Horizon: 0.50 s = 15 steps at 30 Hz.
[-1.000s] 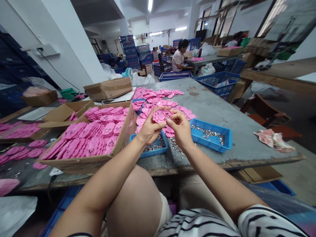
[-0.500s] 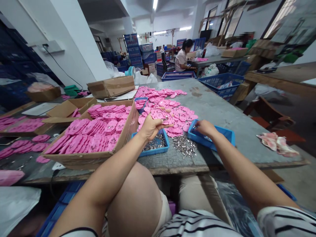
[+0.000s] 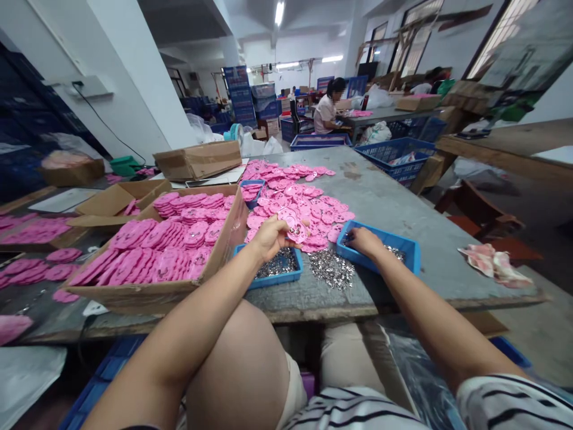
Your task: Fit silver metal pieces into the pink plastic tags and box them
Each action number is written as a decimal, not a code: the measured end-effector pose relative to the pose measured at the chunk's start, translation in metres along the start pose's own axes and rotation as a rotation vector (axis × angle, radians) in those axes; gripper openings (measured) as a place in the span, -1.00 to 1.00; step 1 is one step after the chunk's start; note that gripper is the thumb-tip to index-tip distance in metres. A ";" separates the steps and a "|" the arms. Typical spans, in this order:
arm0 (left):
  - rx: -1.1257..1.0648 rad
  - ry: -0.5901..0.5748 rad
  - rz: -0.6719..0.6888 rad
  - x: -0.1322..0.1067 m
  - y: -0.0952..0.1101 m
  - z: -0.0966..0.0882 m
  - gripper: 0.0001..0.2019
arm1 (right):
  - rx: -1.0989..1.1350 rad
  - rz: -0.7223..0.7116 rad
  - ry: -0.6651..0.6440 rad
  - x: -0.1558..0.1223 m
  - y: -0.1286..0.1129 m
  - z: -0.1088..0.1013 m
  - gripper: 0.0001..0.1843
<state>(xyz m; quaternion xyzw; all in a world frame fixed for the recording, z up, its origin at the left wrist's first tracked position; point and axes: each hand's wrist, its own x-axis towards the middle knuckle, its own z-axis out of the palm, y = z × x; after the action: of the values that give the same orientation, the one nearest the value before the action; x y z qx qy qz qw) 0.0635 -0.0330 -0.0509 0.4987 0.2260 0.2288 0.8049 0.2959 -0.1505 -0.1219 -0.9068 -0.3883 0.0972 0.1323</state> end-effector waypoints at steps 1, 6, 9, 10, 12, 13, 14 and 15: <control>0.001 0.006 -0.015 0.001 -0.001 0.000 -0.68 | -0.015 0.004 -0.018 -0.001 -0.002 -0.001 -0.78; 0.004 -0.001 -0.054 0.004 -0.003 -0.003 -0.70 | -0.066 0.010 -0.070 -0.006 -0.008 -0.007 -0.81; -0.001 -0.012 -0.066 0.005 -0.003 -0.003 -0.69 | -0.076 0.008 -0.054 -0.006 -0.009 -0.008 -0.78; -0.003 -0.018 -0.070 0.005 -0.004 -0.003 -0.68 | -0.075 0.008 -0.041 -0.006 -0.009 -0.008 -0.76; -0.009 -0.031 -0.077 0.006 -0.004 -0.003 -0.67 | -0.064 0.009 -0.005 -0.004 -0.006 -0.006 -0.73; -0.011 -0.035 -0.078 0.006 -0.005 -0.003 -0.67 | -0.054 0.008 0.015 -0.002 -0.004 -0.005 -0.72; -0.010 -0.036 -0.079 0.006 -0.005 -0.003 -0.67 | -0.040 0.004 0.034 -0.001 -0.001 -0.004 -0.72; -0.007 -0.034 -0.080 0.006 -0.005 -0.003 -0.67 | -0.021 -0.007 0.054 0.001 0.001 -0.003 -0.72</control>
<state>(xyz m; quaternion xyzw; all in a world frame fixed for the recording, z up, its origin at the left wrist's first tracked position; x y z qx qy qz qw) 0.0673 -0.0291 -0.0573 0.4901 0.2314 0.1885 0.8189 0.2978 -0.1511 -0.1195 -0.9090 -0.3888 0.0681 0.1338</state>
